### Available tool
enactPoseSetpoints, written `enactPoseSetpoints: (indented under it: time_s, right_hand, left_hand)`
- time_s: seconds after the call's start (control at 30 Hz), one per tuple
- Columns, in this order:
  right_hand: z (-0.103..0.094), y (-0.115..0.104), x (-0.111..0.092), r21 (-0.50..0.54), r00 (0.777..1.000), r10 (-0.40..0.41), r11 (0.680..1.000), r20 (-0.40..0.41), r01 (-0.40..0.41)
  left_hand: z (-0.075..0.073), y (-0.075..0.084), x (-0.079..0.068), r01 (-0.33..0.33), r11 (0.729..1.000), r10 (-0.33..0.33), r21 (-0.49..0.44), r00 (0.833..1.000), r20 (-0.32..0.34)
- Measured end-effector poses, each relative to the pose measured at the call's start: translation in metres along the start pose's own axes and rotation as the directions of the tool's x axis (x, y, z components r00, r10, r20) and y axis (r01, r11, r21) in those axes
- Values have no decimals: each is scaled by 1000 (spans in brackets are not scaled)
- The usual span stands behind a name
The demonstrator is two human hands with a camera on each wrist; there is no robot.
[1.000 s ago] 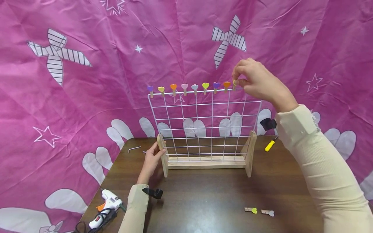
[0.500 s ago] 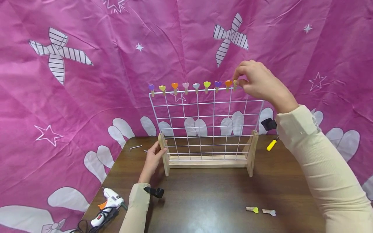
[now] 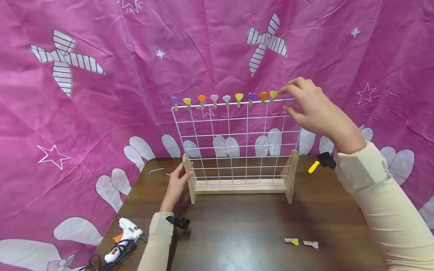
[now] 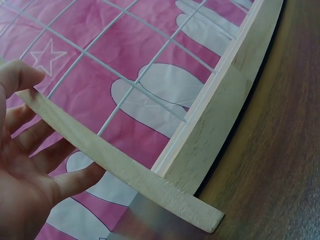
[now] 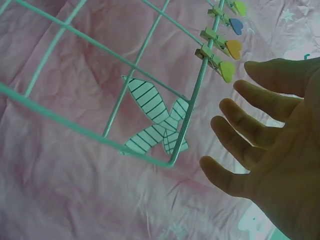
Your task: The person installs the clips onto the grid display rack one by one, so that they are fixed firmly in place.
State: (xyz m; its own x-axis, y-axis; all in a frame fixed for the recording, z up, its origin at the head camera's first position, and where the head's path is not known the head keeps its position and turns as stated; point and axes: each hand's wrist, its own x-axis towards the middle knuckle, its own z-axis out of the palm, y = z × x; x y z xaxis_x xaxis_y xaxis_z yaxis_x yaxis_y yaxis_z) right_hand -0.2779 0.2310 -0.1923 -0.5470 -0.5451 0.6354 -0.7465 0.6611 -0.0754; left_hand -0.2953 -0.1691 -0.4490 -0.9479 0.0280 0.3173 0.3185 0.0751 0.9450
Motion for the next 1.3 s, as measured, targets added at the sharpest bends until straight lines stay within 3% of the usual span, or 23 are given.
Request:
enactPoseSetpoints:
  time_s: [0.3,0.47,0.57,0.7,0.93,1.07,1.3]
  right_hand:
    - [10,-5,-52,22,998,-54,998,-32,54]
    - [27,-6,-89,2,999,-41,999,-14,41]
    - [39,-5,-112,-14,999,-47,999,-8,47]
    - [55,-8,-140,-22,999,-34,999,8,34]
    - [80,-14,-178,-17,1000,-16,1000,13,16]
    - [94,-17,-200,-19,999,18,1000,29,-17]
    - [122,-20,-243,-65,995,63,996,80,-58]
  left_hand:
    - [-2,-8,5,-17,1000,17,10,1000,2]
    - [-3,-25,14,-3,1000,3,9,1000,-18]
    - [-2,-26,15,-7,1000,7,18,1000,-22]
    - [-1,-15,10,7,1000,-7,5,1000,-13]
    - [-3,-33,13,-11,1000,11,9,1000,-28]
    - [-3,-29,11,-2,1000,2,-11,1000,-16]
    - [-1,-3,3,-9,1000,9,28,1000,0]
